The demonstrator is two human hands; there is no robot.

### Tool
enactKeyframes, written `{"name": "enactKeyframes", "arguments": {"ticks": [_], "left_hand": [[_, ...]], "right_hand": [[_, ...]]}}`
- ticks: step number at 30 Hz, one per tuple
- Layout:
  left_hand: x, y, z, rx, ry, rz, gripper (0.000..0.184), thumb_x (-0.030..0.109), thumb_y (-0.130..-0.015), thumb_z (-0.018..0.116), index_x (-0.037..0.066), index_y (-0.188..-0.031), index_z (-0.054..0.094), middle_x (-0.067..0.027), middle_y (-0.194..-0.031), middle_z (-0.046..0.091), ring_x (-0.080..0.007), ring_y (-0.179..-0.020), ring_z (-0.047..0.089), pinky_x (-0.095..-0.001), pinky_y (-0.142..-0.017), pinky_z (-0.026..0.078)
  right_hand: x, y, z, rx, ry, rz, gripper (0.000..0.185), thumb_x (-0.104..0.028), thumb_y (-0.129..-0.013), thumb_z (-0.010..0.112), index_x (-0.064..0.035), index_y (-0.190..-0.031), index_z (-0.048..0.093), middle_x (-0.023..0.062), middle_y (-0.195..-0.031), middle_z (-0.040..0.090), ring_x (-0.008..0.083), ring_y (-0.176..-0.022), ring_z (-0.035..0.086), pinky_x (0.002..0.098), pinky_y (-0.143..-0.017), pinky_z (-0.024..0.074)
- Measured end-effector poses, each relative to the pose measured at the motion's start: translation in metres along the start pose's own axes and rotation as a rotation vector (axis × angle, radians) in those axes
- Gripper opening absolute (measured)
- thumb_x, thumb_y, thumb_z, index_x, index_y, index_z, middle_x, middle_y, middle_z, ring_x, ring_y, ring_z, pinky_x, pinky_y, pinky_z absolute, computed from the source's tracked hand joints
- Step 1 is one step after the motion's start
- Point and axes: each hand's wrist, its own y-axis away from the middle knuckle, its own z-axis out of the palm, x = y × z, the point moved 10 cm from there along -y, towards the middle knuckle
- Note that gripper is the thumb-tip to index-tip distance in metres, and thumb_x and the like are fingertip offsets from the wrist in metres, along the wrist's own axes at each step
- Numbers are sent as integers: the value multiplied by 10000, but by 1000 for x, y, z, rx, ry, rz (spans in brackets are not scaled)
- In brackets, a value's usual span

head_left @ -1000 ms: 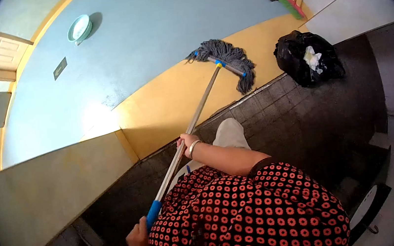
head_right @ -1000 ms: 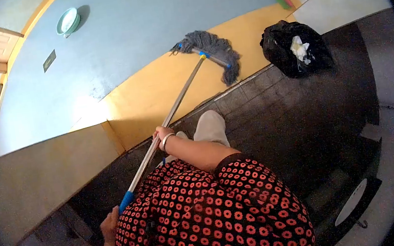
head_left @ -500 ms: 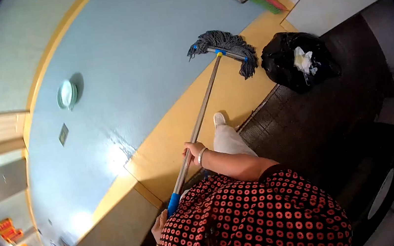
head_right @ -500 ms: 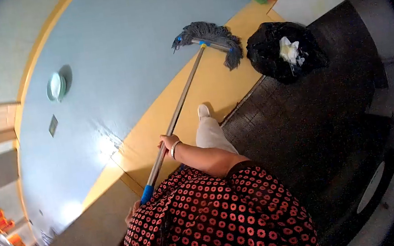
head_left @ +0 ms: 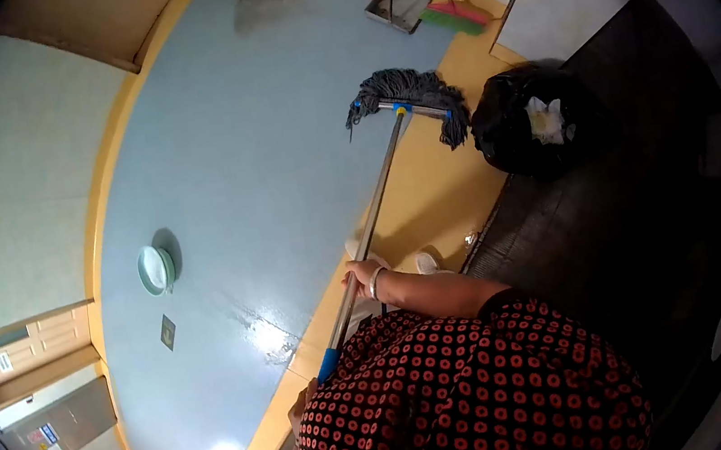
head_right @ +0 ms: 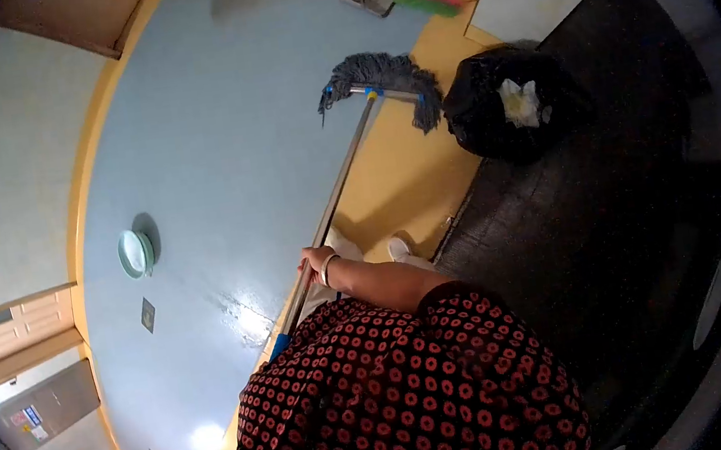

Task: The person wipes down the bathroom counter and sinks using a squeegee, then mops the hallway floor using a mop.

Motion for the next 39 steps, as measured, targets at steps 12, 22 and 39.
{"name": "enactKeyframes", "arguments": {"ticks": [12,22,39], "left_hand": [[27,-47,36,-56,-195,241,370,93,-660,513,17,-1015,442,-149,-823,539,-234,-586,552,-273,-461,446],[-6,-19,29,-143,107,90,369,111,-676,487,-24,-1014,423,-188,-842,523,-258,-653,553,-303,-493,462],[5,-33,-13,-46,-272,256,384,110,-610,598,-11,-948,461,-133,-680,526,-259,-522,525,-304,-443,434]], "right_hand": [[-12,-44,-65,73,164,29,155,-144,-767,389,-18,-693,443,81,-605,463,152,-519,448,294,-483,395],[17,-18,-55,159,-96,95,121,-118,-765,402,-11,-708,413,85,-643,439,161,-614,445,293,-547,401],[29,-17,-14,5,-233,118,73,-62,-735,415,-8,-768,380,91,-670,437,200,-627,484,344,-615,438]]}}
